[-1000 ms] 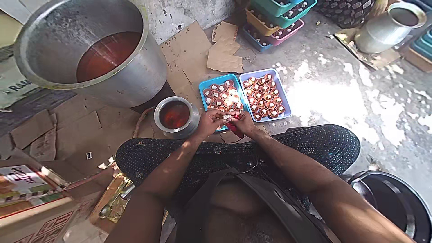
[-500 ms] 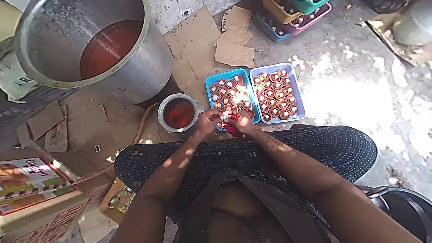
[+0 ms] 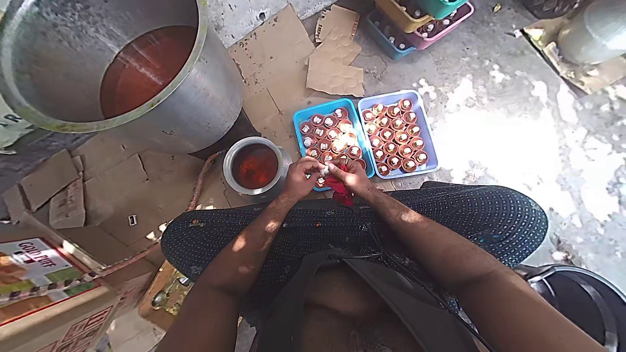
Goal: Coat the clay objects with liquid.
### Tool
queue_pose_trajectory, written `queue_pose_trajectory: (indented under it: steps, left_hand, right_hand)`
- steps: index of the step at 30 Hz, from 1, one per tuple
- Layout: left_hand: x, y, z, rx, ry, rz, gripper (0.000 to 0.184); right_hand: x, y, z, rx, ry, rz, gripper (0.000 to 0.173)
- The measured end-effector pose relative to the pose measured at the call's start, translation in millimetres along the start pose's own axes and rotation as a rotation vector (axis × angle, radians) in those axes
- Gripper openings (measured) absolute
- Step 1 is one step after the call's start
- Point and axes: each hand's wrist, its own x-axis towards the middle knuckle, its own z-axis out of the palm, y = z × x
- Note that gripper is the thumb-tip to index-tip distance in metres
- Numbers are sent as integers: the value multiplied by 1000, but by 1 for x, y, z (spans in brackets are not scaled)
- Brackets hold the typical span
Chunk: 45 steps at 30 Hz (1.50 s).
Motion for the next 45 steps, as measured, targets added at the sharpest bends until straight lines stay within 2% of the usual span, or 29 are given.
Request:
queue_pose_trajectory:
  steps: [5, 12, 14, 16, 18, 20, 22, 24, 26, 29, 33, 37, 45]
  left_hand:
    - [-1, 5, 2, -87, -98, -33, 27]
    - [-5, 8, 1, 14, -97, 24, 15]
    - [-2, 15, -10, 75, -115, 22, 17]
    - [5, 23, -41, 200, -137, -9, 19]
    - [12, 26, -84, 399, -148, -102, 20]
    - [19, 21, -127, 615, -155, -280, 21]
    - [21, 10, -154, 767, -163, -469, 25]
    - [17, -7, -162, 797, -113, -633, 25]
    - [14, -28, -157, 795, -71, -742, 25]
    - [13, -53, -144, 852, -106, -794, 27]
    - [9, -67, -143, 933, -185, -836, 28]
    - [10, -70, -143, 948, -150, -852, 27]
    - [11, -74, -137, 998, -230, -881, 23]
  right_hand:
    - [1, 5, 2, -56, 22, -5, 15]
    - [9, 12, 6, -63, 16, 59, 16]
    - [7, 11, 6, -46, 10, 76, 15]
    - [7, 17, 4, -237, -42, 77, 25]
    - [6, 25, 2, -629, -174, 104, 27]
    - [3, 25, 7, -976, -408, 218, 29]
    - [-1, 24, 13, -1081, -665, 327, 35]
    - [-4, 29, 18, -1097, -875, 364, 36]
    - [-5, 33, 23, -1107, -972, 413, 36]
    - [-6, 36, 30, -1139, -984, 417, 34]
    - [-7, 28, 32, -1160, -987, 440, 33]
    - [-8, 19, 31, -1190, -962, 488, 34]
    - [-9, 24, 26, -1183, -935, 437, 30]
